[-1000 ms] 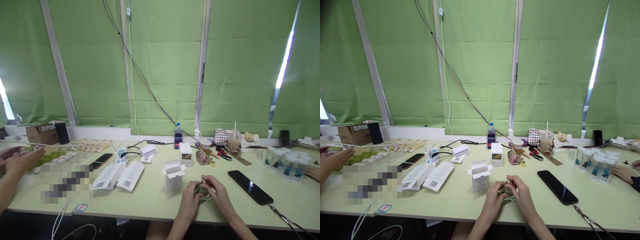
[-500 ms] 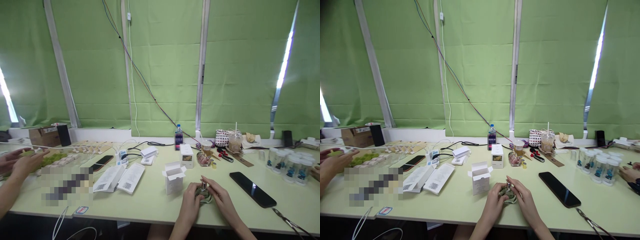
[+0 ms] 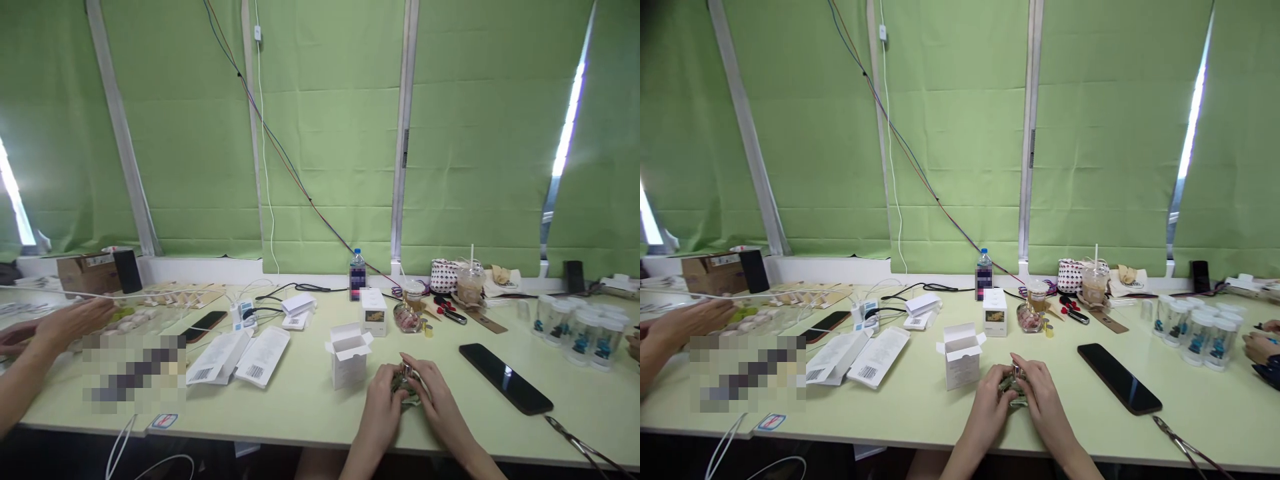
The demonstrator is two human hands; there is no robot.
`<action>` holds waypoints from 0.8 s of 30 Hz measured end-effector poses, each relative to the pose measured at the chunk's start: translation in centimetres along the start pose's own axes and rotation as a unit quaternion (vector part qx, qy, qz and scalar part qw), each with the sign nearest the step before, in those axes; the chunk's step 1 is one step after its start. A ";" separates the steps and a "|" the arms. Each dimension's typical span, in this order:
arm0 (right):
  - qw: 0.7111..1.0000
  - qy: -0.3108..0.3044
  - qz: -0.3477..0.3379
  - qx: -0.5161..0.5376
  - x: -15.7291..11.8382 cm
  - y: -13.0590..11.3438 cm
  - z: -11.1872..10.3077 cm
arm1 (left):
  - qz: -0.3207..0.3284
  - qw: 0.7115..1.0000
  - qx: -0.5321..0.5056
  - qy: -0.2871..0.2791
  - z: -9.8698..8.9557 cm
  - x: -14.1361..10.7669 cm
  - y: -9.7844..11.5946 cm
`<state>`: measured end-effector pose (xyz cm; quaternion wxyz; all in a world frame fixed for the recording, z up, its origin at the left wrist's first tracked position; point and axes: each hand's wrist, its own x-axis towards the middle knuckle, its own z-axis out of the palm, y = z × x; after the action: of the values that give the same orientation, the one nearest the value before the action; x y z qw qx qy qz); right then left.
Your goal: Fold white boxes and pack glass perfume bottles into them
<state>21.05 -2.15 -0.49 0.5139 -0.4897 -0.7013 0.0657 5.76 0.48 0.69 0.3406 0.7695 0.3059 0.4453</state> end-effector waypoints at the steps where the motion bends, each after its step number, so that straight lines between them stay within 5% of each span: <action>1: 1.000 -0.016 -0.003 0.001 -0.1 0.2 0.0 | 0.001 1.000 0.000 0.000 0.0 0.0 -0.1; 11: 0.994 -0.099 -0.033 -0.030 -0.2 0.4 -0.9 | 0.062 0.997 0.047 0.012 0.0 -0.9 0.4; 17: 0.982 -0.151 0.006 -0.113 0.1 -0.6 -2.8 | 0.179 0.937 0.179 0.242 -2.8 -3.2 -0.7; 20: 0.980 -0.161 0.020 -0.117 0.0 -1.8 -3.4 | 0.121 0.898 0.183 0.381 -5.3 -2.9 -0.8; 22: 0.978 -0.165 0.022 -0.122 0.0 -2.2 -3.4 | 0.068 0.898 0.157 0.406 -6.9 -2.1 -0.6; 24: 0.980 -0.159 0.022 -0.122 -0.1 -2.1 -3.1 | 0.030 0.924 0.116 0.364 -8.1 -1.3 -0.6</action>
<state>22.15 -4.56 2.13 0.3309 -0.5473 -0.7657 0.0685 -2.16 1.81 2.62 0.1004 0.5971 0.4354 0.6662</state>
